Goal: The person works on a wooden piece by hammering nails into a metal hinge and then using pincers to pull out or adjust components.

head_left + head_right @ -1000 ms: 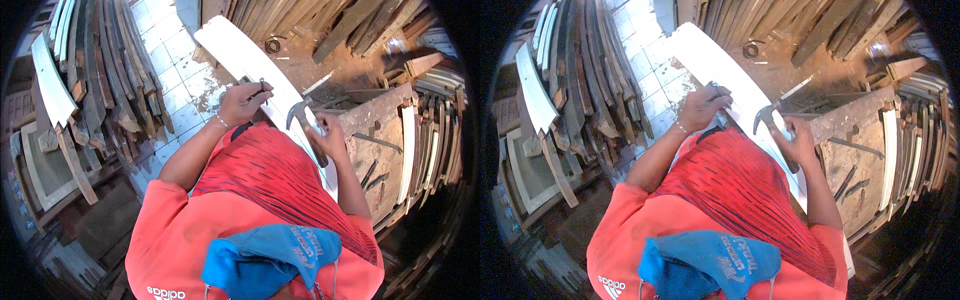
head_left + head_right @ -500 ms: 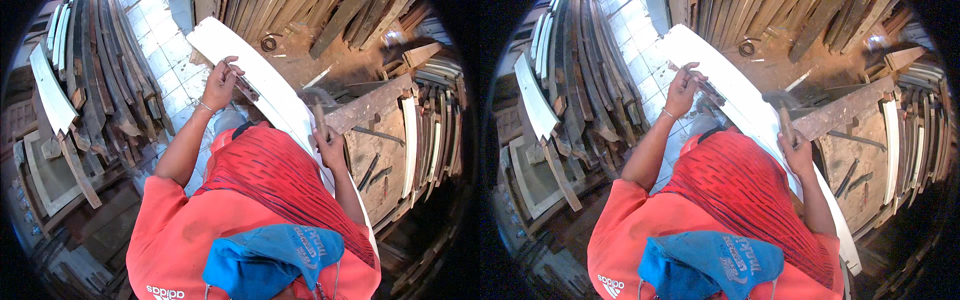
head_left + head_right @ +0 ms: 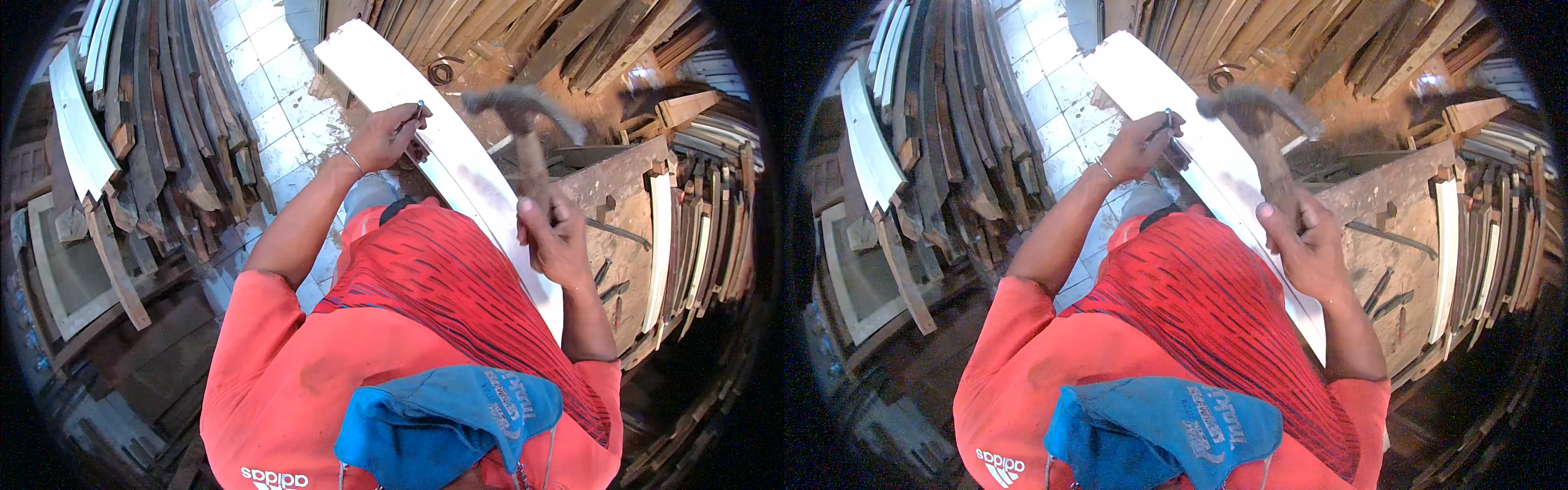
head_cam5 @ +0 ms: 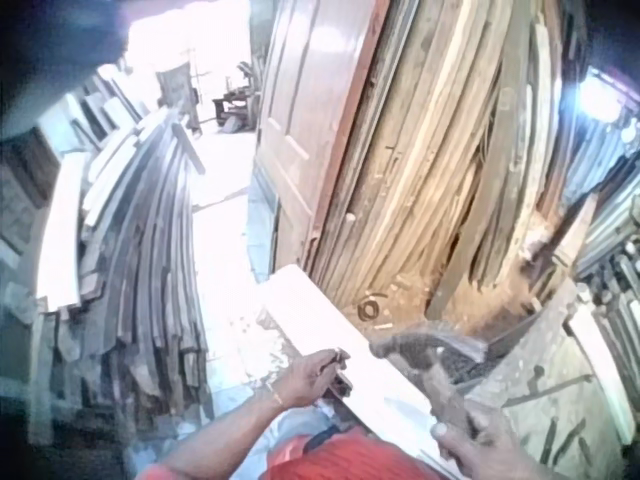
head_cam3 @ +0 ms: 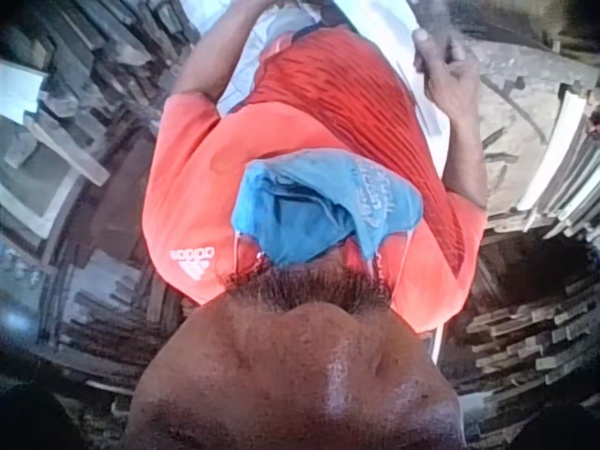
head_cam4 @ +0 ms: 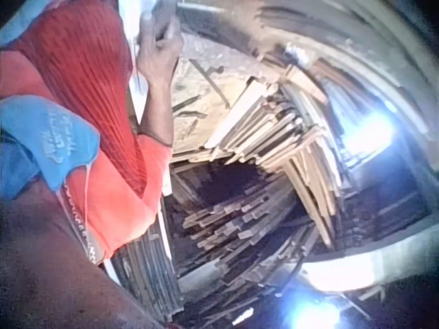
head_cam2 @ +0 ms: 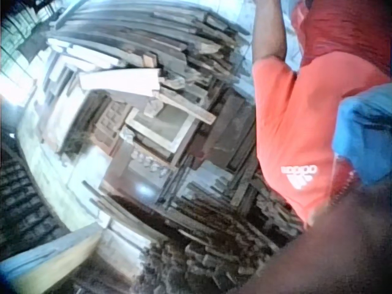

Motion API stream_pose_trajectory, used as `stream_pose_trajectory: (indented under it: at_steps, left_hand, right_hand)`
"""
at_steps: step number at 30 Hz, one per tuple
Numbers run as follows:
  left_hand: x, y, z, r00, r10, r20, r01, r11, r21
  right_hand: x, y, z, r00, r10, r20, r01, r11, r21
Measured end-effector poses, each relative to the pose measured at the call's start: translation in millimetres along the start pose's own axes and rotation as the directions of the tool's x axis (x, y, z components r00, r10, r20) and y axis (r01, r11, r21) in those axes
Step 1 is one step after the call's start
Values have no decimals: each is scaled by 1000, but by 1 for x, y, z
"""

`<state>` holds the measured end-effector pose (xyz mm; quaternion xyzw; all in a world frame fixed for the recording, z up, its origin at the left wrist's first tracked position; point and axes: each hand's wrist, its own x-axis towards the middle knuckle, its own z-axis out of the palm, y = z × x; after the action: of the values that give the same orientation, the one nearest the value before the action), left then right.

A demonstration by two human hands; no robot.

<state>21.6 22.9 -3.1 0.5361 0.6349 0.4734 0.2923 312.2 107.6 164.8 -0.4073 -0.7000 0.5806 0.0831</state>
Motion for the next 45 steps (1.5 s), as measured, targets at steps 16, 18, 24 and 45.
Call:
stream_pose_trajectory:
  at_steps: [16, 18, 24, 45]
  left_hand:
    - [-13, -13, 4, 998, 3, -70, -15, 984, -177]
    - [-13, -8, 2, 999, -3, -46, -8, 969, -246]
    - [-9, -8, 5, 995, 98, -32, -98, 995, -9]
    - [49, 0, -19, 973, 37, 228, 110, 794, -598]
  right_hand:
    - [5, -118, 8, 846, -477, -240, 495, 869, 19]
    - [20, -114, 13, 746, -645, -169, 636, 611, 471]
    - [45, -32, 3, 993, -24, 112, 79, 850, -521]
    - [29, 82, 7, 919, 20, -394, -61, 994, -93]
